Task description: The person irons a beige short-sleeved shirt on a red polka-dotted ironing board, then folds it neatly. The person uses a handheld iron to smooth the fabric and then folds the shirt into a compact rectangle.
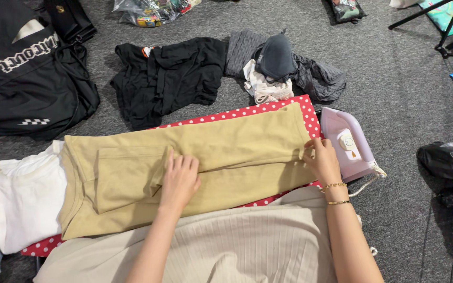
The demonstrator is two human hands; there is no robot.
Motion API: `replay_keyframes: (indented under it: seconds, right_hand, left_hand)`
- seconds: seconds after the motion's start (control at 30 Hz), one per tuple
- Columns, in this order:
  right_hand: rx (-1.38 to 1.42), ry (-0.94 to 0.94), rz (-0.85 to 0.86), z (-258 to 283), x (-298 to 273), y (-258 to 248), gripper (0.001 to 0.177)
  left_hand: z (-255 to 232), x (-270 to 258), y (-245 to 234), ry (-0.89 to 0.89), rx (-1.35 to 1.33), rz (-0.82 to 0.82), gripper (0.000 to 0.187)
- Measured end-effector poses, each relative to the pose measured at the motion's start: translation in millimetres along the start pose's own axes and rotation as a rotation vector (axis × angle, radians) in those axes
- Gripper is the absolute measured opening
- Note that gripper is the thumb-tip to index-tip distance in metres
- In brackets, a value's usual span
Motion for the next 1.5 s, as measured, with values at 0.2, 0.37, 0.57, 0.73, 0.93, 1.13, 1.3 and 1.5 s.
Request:
replay_keyframes:
  seconds: [0.2, 0.37, 0.57, 0.73, 0.93, 1.13, 1.3, 1.5]
  right_hand:
    - [-0.081, -0.004, 0.089, -9, 9, 14, 0.027]
    - [0.03, 0.017, -0.02, -7, 10, 1, 0.015]
    - [0.041, 0.018, 0.034, -9, 2, 0, 0.017]
    - [0.246, 0.095, -0.091, -24, 55, 11, 0.025]
    - [0.419, -0.021, -0.082, -33, 126, 50, 0.046]
    - [0.278, -0.124, -0.081, -48, 147, 69, 0.027]
    - [0.576, 0.155, -0.064, -45, 149, 56, 0.035]
    - [0.124, 0.0, -0.324, 3, 131, 41, 0.041]
  left_hand:
    - [-12, 8, 20, 0.037, -0.006, -0.04, 0.026]
    - [-3, 6, 18, 0.034, -0.076, -0.078, 0.023]
    - [-5, 8, 3, 0.073, -0.185, -0.043, 0.032]
    - [-22, 40, 8, -0.109, -0.221, -0.009, 0.023]
    - [-32, 104, 28, -0.274, -0.354, -0.176, 0.03]
    - [-24, 129, 45, -0.402, -0.385, 0.097, 0.018]
    - [-24, 130, 50, -0.436, -0.522, -0.069, 0.014]
    - [-44, 124, 50, -0.354, -0.334, -0.122, 0.048]
Point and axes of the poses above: each hand's wrist, its own x-axis towards the middle knuckle, its own y-axis out of the palm, z = x × y, the point moved 1 cm from there along x, towards the middle knuckle, and after that the axes turned 6 degrees about x, right-handed, at the moved point
